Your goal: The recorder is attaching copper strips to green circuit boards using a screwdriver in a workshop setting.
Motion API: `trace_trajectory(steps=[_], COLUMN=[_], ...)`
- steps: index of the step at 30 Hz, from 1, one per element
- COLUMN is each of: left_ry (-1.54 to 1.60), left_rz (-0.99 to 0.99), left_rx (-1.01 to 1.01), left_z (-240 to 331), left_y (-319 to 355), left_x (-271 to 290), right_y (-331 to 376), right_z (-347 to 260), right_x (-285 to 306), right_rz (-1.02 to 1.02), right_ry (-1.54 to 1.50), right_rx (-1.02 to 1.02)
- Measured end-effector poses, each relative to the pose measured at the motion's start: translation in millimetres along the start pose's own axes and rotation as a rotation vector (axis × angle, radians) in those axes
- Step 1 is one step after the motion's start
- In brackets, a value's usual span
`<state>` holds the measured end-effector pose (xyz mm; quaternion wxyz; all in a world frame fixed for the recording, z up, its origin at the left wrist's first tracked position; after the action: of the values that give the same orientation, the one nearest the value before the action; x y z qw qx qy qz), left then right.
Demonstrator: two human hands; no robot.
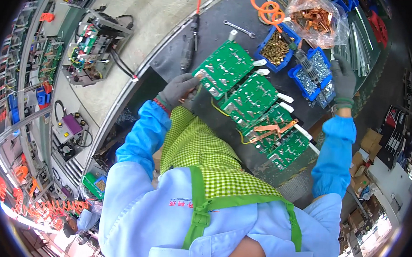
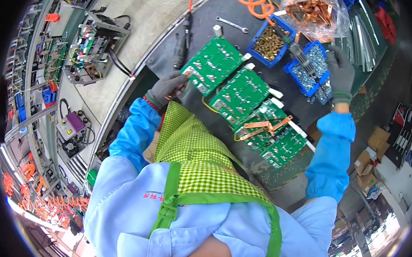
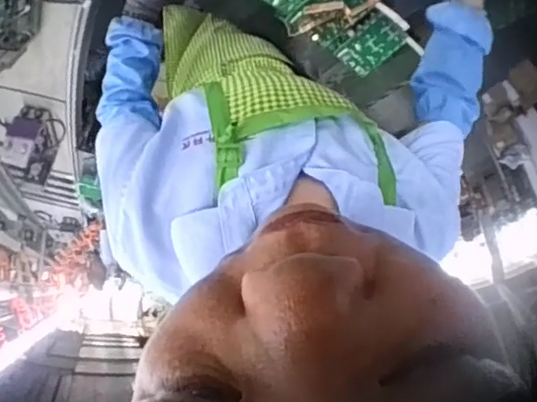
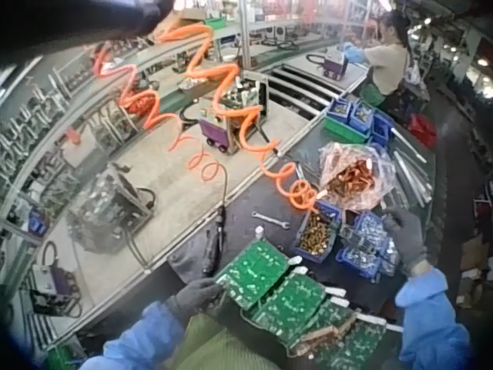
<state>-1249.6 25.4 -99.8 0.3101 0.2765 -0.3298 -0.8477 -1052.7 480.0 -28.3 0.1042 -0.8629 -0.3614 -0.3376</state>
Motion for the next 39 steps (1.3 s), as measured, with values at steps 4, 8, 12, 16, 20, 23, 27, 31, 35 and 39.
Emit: trace_trajectory(steps=[4, 8, 12, 16, 20, 23, 27, 31, 35, 39], left_ry=[0.017, 0.025, 0.011, 0.030, -0.002, -0.033, 0.011, 0.014, 0.001, -0.077], left_rz=[-0.101, -0.128, -0.203, -0.249, -0.306, -0.327, -0.320, -0.311, -0.332, -0.317], left_rx=[-0.001, 0.003, -0.026, -0.070, -0.105, -0.105, -0.090, -0.074, -0.080, -0.087], left_z=[-4.7, -5.1, -6.9, -6.6, -7.0, -7.0, -4.6, -8.5, -6.6, -9.5], left_y=[5.1, 1.2, -1.2, -6.9, -6.4, -10.6, -3.9, -4.8, -7.2, -0.8], left_x=[7.7, 19.8, 13.4, 19.0, 19.7, 20.8, 22.1, 20.5, 24.8, 21.9], right_y=[71.2, 121.3, 132.9, 130.8, 132.3, 131.3, 135.4, 134.5, 134.2, 149.9], right_z=[-149.8, -188.9, -170.9, -180.7, -181.7, -180.3, -180.7, -170.2, -168.2, -183.0], right_x=[-64.6, -184.2, -257.5, -272.8, -279.5, -276.5, -275.4, -275.2, -274.9, -264.8], right_rz=[-0.153, -0.348, -0.434, -0.467, -0.410, -0.468, -0.481, -0.491, -0.469, -0.361], right_ry=[-0.199, -0.089, -0.019, 0.036, 0.131, 0.108, 0.139, 0.044, -0.079, -0.031], right_rx=[0.253, 0.495, 0.481, 0.337, 0.344, 0.311, 0.199, 0.170, 0.144, 0.180])
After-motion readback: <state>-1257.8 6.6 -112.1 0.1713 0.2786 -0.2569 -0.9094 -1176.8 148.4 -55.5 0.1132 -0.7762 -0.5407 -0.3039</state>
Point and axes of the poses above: each hand's wrist, its own y-axis away from the middle knuckle, its own x-axis out of the back of the hand, z = x × y, the point moved 2 cm from there along -y, towards the middle knuckle, and after that the axes turned 2 degrees about y, right-handed, at the moved point
